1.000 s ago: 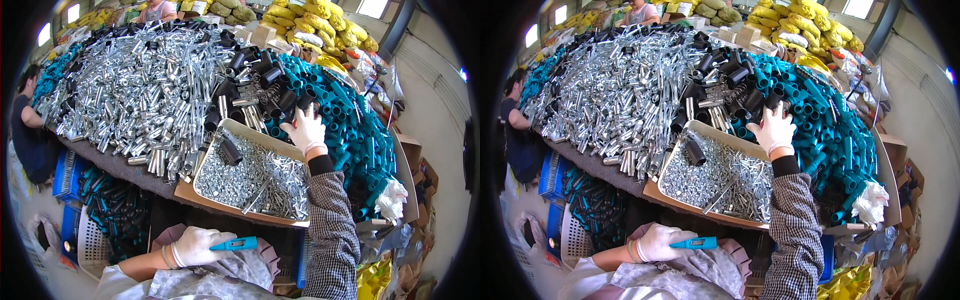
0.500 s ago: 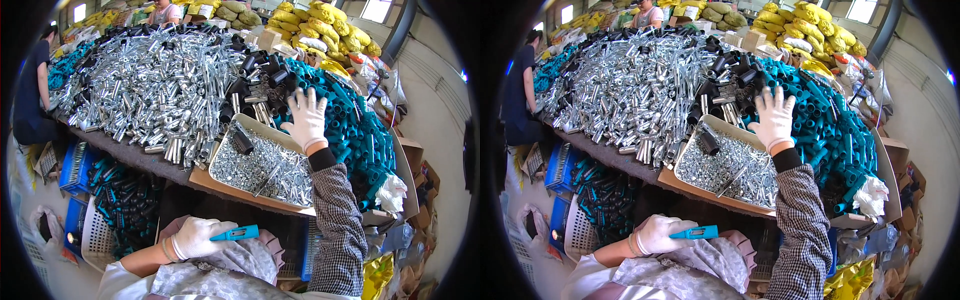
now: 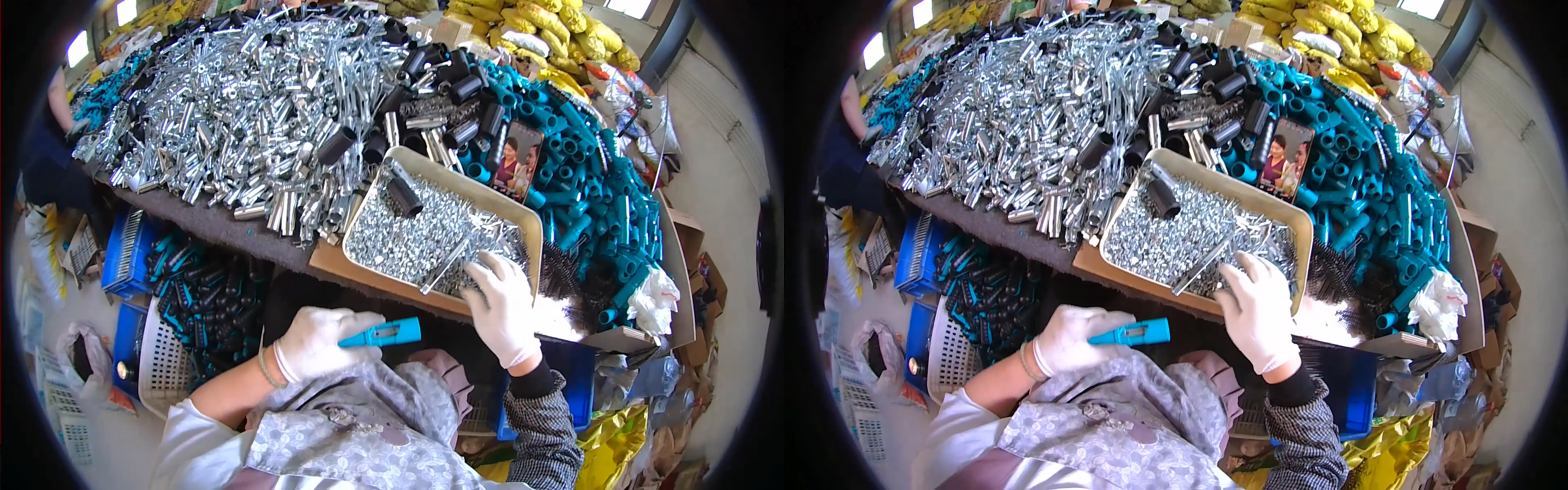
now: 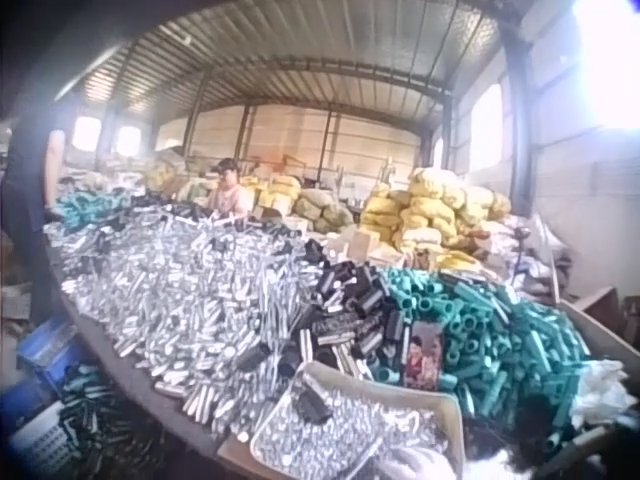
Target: Manual assembly of industrial hardware parts including metal sleeves, springs, and plastic handles at a factory workbench.
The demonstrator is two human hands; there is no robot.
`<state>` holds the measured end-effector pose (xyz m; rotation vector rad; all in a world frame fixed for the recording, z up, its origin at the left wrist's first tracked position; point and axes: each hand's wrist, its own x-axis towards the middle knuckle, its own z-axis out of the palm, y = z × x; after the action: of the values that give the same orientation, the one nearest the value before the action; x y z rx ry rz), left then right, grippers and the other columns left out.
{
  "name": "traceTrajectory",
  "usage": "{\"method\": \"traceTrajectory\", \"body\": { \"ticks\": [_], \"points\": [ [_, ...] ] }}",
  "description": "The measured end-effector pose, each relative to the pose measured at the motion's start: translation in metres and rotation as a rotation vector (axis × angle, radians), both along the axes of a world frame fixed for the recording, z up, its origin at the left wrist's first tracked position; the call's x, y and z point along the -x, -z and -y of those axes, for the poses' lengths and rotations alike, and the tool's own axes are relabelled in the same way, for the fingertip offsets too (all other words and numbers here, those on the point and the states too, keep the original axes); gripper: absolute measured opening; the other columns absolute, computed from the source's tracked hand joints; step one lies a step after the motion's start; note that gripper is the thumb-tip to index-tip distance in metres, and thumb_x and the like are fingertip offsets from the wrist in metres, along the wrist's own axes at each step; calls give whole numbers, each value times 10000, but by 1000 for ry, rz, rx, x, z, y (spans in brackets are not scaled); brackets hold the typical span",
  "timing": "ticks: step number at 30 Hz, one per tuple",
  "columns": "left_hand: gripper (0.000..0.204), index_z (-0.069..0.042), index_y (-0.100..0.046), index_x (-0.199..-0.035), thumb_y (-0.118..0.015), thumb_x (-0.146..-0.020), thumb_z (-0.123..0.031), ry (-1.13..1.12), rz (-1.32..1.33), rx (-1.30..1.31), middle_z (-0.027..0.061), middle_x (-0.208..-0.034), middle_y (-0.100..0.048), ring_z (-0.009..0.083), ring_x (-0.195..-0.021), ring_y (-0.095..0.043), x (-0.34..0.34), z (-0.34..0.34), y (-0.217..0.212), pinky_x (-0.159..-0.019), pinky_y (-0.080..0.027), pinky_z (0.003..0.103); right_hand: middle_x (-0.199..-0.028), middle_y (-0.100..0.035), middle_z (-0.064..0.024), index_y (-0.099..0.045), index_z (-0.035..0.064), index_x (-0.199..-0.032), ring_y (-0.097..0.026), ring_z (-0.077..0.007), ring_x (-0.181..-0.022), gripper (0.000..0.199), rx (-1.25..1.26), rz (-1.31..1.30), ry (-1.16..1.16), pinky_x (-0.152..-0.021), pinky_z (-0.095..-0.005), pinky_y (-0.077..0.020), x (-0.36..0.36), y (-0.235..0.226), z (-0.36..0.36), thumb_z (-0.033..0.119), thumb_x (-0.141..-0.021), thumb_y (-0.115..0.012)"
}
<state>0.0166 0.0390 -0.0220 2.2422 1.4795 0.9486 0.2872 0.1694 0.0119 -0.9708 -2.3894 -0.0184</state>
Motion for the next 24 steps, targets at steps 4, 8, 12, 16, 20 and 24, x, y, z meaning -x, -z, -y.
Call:
{"method": "traceTrajectory", "body": {
  "ticks": [4, 8, 12, 16, 20, 24],
  "points": [
    [449, -98, -718, -1111, -826, -741, -329, -16, -16, -14, 124, -796, -685, 301, -696, -689, 29, -27, -4, -649, -557, 380, -948, -639, -114, -707, 49, -946, -599, -326, -930, 168, -6, -122, 73, -829, -419, -478, -6, 1, 8, 64, -779, -720],
    [450, -116, -711, -1155, -809, -764, -318, 9, -36, -37, 114, -832, -705, 294, -736, -702, 69, -56, -9, -684, -564, 369, -856, -637, -111, -724, 66, -910, -603, -316, -858, 124, -1, -57, 146, -754, -402, -486, -8, 6, -1, 76, -787, -716],
    [478, -53, -715, -1145, -839, -739, -273, 42, -1, 68, 156, -991, -732, 302, -858, -721, 84, -66, -15, -787, -555, 350, -907, -687, -139, -719, 54, -902, -646, -344, -893, 204, 106, 7, 253, -795, -422, -511, -1, 2, -21, 202, -767, -759],
    [500, -35, -711, -1146, -859, -727, -263, 88, 38, 31, 153, -1021, -736, 284, -892, -727, 103, -77, -6, -822, -558, 351, -844, -685, -151, -709, 43, -849, -657, -342, -842, 149, 320, -3, 255, -767, -424, -510, 7, -5, -29, 163, -766, -745],
    [474, -44, -720, -1137, -853, -750, -283, 102, 96, 12, 136, -965, -742, 263, -848, -728, 120, -86, 1, -795, -559, 329, -813, -675, -155, -690, 33, -812, -651, -354, -806, 132, 282, 7, 201, -754, -428, -507, 3, -4, -33, 150, -769, -735],
    [476, -30, -715, -1122, -872, -719, -228, 206, 62, -59, 131, -927, -736, 259, -782, -722, 117, -93, 0, -724, -558, 337, -823, -669, -160, -705, 31, -862, -656, -339, -800, 139, 232, 68, 303, -735, -409, -518, 9, -15, -24, 127, -763, -721]
  ]
}}
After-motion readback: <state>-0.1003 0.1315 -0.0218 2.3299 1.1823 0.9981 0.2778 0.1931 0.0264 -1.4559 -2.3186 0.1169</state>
